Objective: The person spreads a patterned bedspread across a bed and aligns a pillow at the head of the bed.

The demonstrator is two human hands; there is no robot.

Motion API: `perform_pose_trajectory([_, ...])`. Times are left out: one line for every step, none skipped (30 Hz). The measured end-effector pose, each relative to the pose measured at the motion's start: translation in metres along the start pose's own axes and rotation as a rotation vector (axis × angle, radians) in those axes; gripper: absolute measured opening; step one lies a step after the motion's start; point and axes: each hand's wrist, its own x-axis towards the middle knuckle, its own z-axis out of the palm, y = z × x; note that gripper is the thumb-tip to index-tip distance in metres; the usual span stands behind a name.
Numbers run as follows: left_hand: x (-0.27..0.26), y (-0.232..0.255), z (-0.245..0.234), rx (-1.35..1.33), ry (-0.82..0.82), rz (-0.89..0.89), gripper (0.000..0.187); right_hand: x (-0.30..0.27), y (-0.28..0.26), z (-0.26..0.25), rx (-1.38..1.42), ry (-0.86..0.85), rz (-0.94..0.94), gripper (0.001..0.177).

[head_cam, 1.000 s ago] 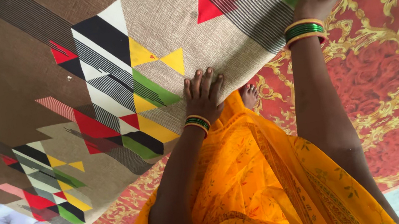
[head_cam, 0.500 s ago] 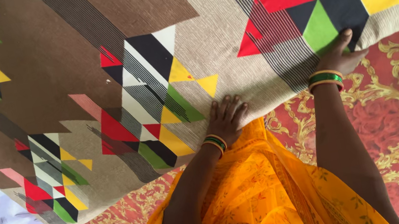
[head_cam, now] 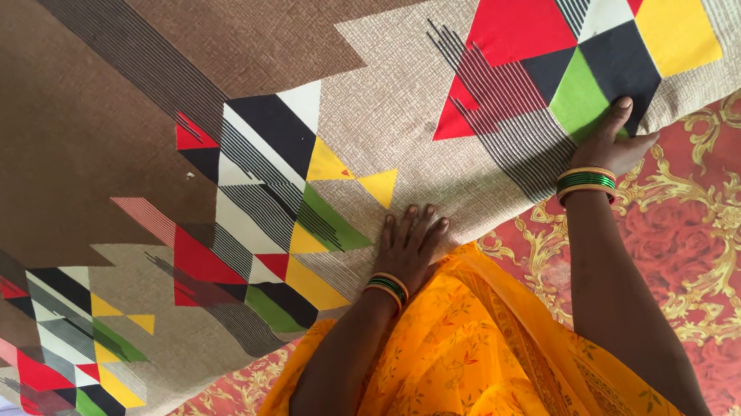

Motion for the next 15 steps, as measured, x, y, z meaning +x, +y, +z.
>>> perform_pose_trajectory([-0.001, -0.001, 0.003, -0.021, 0.057, 0.01, 0.086, 0.001, 0.002, 0.001, 0.037, -0.004, -0.011, 0.108])
perform_pose_trajectory([-0.003, -0.001, 0.006, -0.043, 0.114, 0.02, 0.085, 0.002, 0.005, 0.001, 0.074, -0.007, -0.022, 0.107])
perform_pose_trajectory([-0.004, -0.001, 0.008, -0.044, 0.112, 0.019, 0.085, 0.002, 0.007, 0.001, 0.072, -0.008, -0.021, 0.107])
perform_pose_trajectory([-0.005, 0.0, 0.009, -0.04, 0.095, 0.017, 0.085, 0.002, 0.007, 0.0, 0.062, 0.001, -0.03, 0.108])
perform_pose_trajectory([-0.004, -0.001, 0.009, -0.034, 0.081, 0.016, 0.084, 0.002, 0.004, 0.002, 0.057, 0.01, -0.039, 0.109])
perform_pose_trajectory([-0.003, -0.003, 0.009, -0.032, 0.082, 0.016, 0.084, 0.0, 0.001, 0.003, 0.06, 0.01, -0.04, 0.109])
perform_pose_trajectory([-0.004, -0.002, 0.009, -0.018, 0.067, 0.01, 0.084, -0.002, -0.002, -0.001, 0.02, 0.012, -0.026, 0.108])
perform_pose_trajectory([-0.005, -0.001, 0.009, -0.004, 0.052, 0.005, 0.083, -0.005, -0.006, -0.004, -0.02, 0.015, -0.012, 0.107])
perform_pose_trajectory([-0.004, 0.0, 0.009, -0.008, 0.05, 0.016, 0.083, -0.007, -0.011, -0.008, -0.023, 0.026, -0.01, 0.107])
perform_pose_trajectory([-0.003, 0.0, 0.006, -0.015, 0.054, 0.004, 0.083, -0.011, -0.016, -0.009, 0.037, 0.003, -0.035, 0.108])
perform_pose_trajectory([-0.001, 0.002, 0.003, -0.026, 0.059, -0.007, 0.083, -0.012, -0.021, -0.012, 0.094, -0.02, -0.063, 0.109])
perform_pose_trajectory([0.0, 0.001, -0.003, -0.034, 0.058, 0.005, 0.083, -0.015, -0.025, -0.012, 0.088, -0.007, -0.064, 0.109])
perform_pose_trajectory([0.0, 0.001, -0.01, -0.09, 0.127, 0.038, 0.078, -0.016, -0.026, -0.011, 0.082, -0.01, -0.028, 0.11])
perform_pose_trajectory([0.001, 0.003, -0.018, -0.146, 0.197, 0.07, 0.074, -0.014, -0.026, -0.012, 0.078, -0.013, 0.009, 0.111])
perform_pose_trajectory([0.001, 0.006, -0.027, -0.156, 0.192, 0.072, 0.074, -0.011, -0.025, -0.011, 0.067, -0.008, 0.008, 0.111])
